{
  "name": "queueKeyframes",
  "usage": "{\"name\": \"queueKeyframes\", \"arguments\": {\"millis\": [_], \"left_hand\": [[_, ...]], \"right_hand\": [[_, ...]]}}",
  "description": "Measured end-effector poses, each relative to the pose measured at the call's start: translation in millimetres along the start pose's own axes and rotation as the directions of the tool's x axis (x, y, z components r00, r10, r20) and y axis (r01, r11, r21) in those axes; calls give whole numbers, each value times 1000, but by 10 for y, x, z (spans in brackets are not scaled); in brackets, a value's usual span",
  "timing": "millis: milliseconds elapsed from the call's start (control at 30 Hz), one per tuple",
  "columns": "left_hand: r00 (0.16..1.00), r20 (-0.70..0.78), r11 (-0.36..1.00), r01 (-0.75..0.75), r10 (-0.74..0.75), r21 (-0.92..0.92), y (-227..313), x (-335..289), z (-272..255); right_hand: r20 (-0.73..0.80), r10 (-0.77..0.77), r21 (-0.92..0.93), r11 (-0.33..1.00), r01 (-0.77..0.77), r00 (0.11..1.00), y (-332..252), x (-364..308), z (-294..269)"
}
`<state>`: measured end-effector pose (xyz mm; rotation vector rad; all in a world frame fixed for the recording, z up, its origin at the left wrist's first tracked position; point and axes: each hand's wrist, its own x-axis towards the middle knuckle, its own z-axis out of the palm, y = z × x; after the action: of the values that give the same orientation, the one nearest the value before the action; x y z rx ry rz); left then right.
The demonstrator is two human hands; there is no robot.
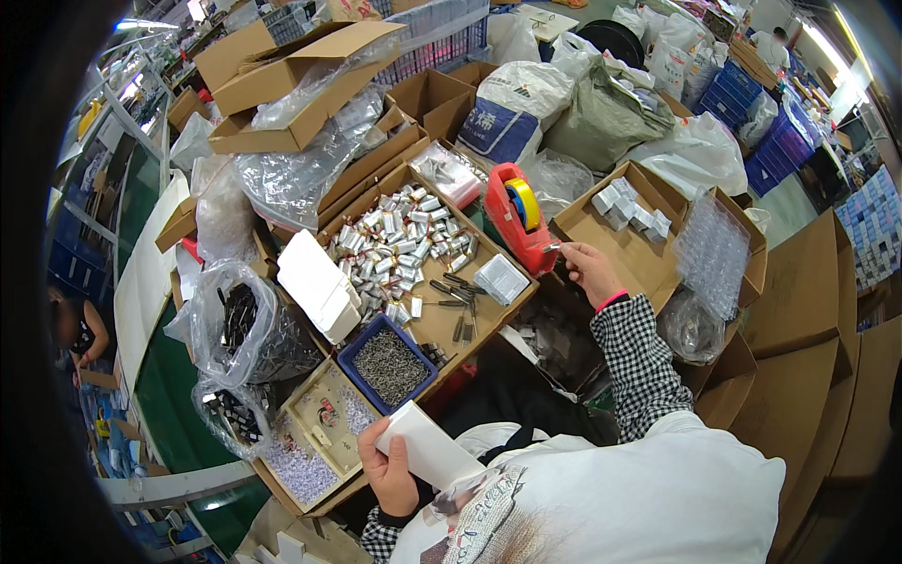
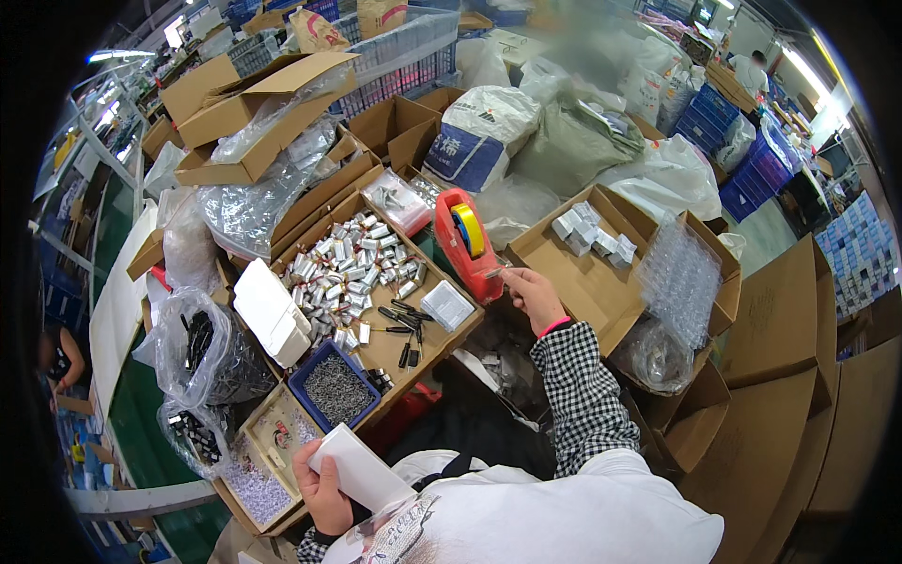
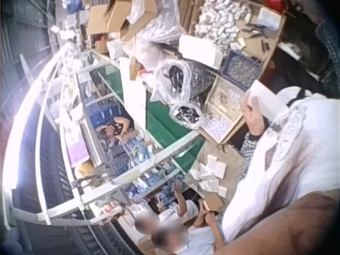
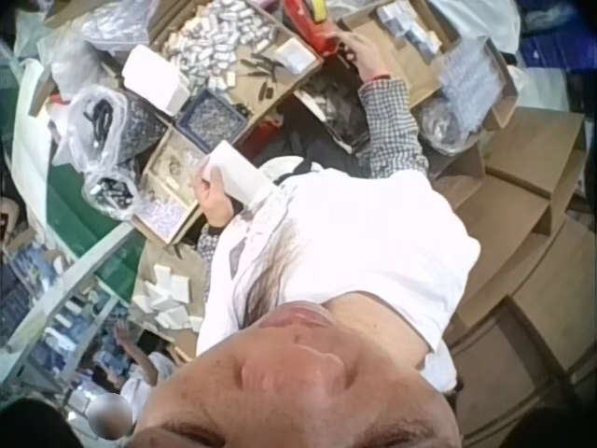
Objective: The person repeatedly picks small white rectangular boxes and black cylindrical components from trays on a cluttered workbench, inserts the components into the boxes, and closes them. The person occasionally reaches into a larger cardboard box to retrieve more boxes. The task is performed one at a time in a repetitive manner.
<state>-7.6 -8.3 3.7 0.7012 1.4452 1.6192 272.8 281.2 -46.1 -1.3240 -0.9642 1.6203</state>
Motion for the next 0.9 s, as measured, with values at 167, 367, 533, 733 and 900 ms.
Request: {"name": "queueKeyframes", "arguments": {"millis": [167,367,533,733,900], "left_hand": [[992,101,996,73,-78,53,96,-15,-75],[997,72,990,-26,16,142,97,1,-116],[992,-83,993,-89,95,80,140,32,-204],[973,-6,935,-220,231,278,85,12,-294],[991,-29,962,-122,133,245,-106,-107,-305]], "right_hand": [[48,53,120,991,-58,997,141,-24,-40],[-17,31,100,995,-29,999,321,48,-54],[-46,-25,388,921,41,999,556,72,117],[87,110,334,933,-133,990,680,-523,525],[441,310,83,921,-382,842,518,-1208,1297]]}}
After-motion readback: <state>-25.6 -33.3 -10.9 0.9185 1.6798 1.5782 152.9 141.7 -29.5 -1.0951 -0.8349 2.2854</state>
